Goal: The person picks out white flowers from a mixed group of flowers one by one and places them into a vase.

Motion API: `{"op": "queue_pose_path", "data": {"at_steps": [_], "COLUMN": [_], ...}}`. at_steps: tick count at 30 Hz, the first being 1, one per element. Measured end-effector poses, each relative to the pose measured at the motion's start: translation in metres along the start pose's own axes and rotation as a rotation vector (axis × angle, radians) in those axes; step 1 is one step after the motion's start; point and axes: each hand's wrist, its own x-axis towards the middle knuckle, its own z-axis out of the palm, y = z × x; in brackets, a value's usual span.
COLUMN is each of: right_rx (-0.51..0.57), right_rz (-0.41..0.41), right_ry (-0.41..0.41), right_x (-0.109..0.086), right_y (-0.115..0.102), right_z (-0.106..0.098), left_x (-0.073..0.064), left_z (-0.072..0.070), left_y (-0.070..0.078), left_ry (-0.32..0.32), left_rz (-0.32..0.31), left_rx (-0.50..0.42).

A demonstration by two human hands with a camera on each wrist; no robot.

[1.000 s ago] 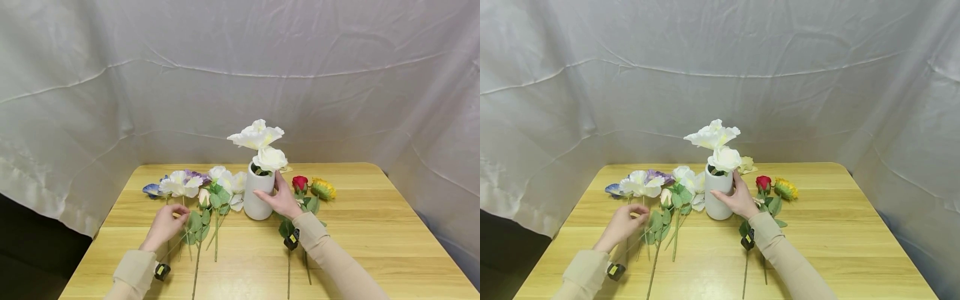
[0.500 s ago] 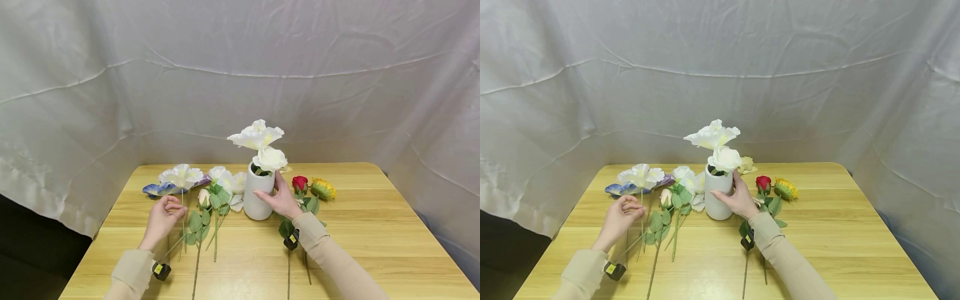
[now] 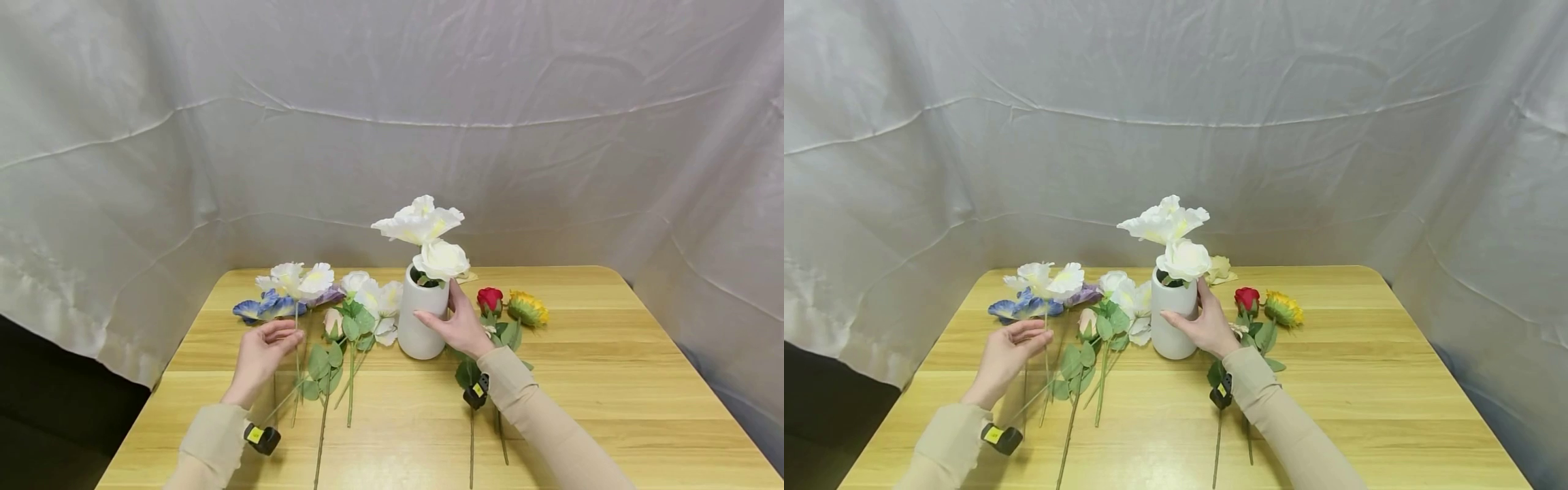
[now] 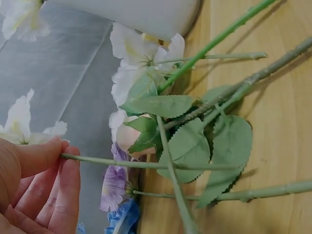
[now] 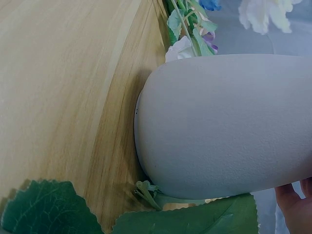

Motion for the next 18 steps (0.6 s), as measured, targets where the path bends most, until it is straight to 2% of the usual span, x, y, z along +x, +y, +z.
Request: {"op": "queue_pose_path", "data": {"at_steps": [13,18], "right_rx": [0.005,0.011], "right_rz": [0.001,-0.001], "right_ry": [0.003,0.002], "right_x": [0.000,0.000], "right_y": [0.002,0.001], "right_z": [0.000,0.001], "left_x": [0.002,0.002], "left_z": [0.001,0.004], "left_y": [0.016,0.020], "left_ry": [0.070,0.091], "left_rz": [0.061,0.108], "left_rx": [-0.036,-0.037]}}
